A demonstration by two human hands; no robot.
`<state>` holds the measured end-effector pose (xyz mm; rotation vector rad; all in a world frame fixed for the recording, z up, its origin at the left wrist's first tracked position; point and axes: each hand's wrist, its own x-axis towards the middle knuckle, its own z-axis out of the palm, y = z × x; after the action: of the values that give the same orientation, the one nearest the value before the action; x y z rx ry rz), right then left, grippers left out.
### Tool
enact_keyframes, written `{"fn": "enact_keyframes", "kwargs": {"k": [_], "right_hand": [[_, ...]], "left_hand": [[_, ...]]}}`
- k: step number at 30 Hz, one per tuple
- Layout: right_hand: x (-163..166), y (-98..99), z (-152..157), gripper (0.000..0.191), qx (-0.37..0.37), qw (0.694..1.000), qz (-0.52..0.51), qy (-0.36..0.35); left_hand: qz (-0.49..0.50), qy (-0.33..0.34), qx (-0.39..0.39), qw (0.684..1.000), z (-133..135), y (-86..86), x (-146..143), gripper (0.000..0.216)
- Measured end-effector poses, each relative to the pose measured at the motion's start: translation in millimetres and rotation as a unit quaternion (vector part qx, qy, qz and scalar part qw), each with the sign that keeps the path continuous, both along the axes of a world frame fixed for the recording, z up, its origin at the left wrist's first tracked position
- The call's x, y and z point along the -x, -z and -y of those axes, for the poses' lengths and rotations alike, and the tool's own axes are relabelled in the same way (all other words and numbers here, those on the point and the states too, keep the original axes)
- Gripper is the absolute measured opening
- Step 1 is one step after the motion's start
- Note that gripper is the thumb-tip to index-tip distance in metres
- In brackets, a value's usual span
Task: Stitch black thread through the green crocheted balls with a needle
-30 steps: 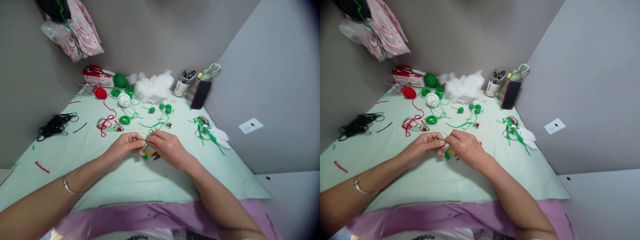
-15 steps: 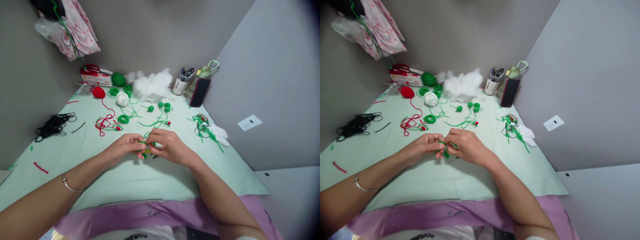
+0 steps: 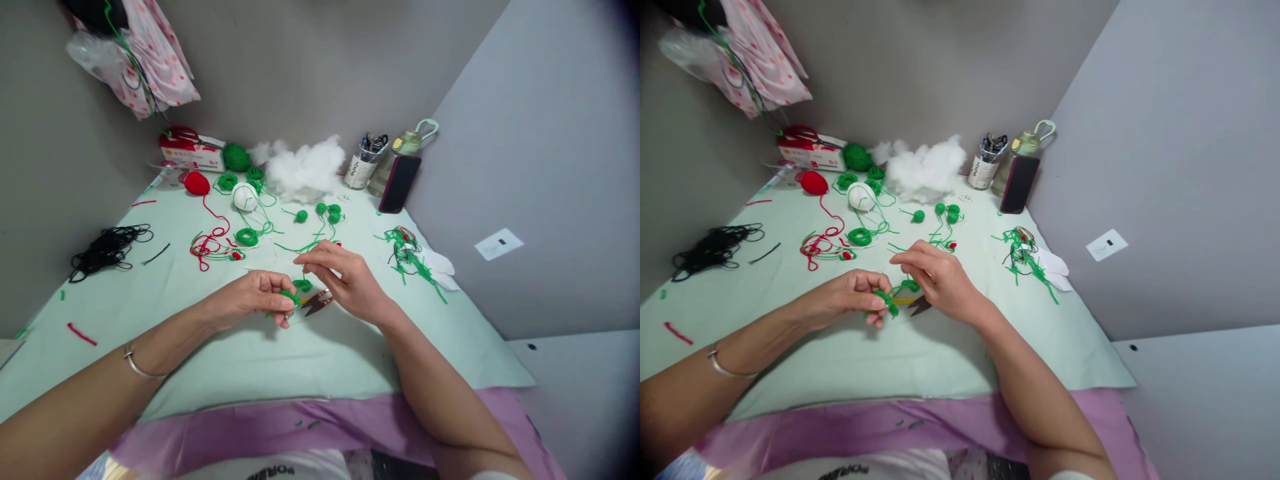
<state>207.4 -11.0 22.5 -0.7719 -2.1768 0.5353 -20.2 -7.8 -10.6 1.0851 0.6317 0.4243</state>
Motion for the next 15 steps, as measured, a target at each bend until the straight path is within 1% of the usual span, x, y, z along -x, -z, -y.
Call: {"fn": "enact_keyframes", "kwargs": {"k": [3,6,9,12,15], "right_hand": [[-3.9,-6.5,1.0,0.024,0.056,0.997,0.02,-0.055],[-4.3,-7.2,2.0,0.018,0.073,0.994,0.036,-0.068],[-3.6,-5.9,2.8,0.011,0.061,0.996,0.045,-0.054],[-2.0,-5.9,3.7,0.012,0.044,0.997,0.056,-0.036],[1.5,-4.9,4.1,0.014,-0.007,0.999,0.041,0.01]], "left_hand": [[-0.005,-0.02,-0.007,1.0,-1.1,-1.6,1.5,0.025],[-0.007,-0.022,-0.009,1.0,-1.8,-2.6,1.7,0.024],[-0.009,-0.031,-0.006,0.999,-1.8,-3.4,0.3,0.023],[-0.001,-0.044,-0.006,0.999,-2.1,-4.0,-0.7,0.021],[0.0,-0.049,-0.023,0.999,-1.6,-5.0,-1.5,0.019]]}}
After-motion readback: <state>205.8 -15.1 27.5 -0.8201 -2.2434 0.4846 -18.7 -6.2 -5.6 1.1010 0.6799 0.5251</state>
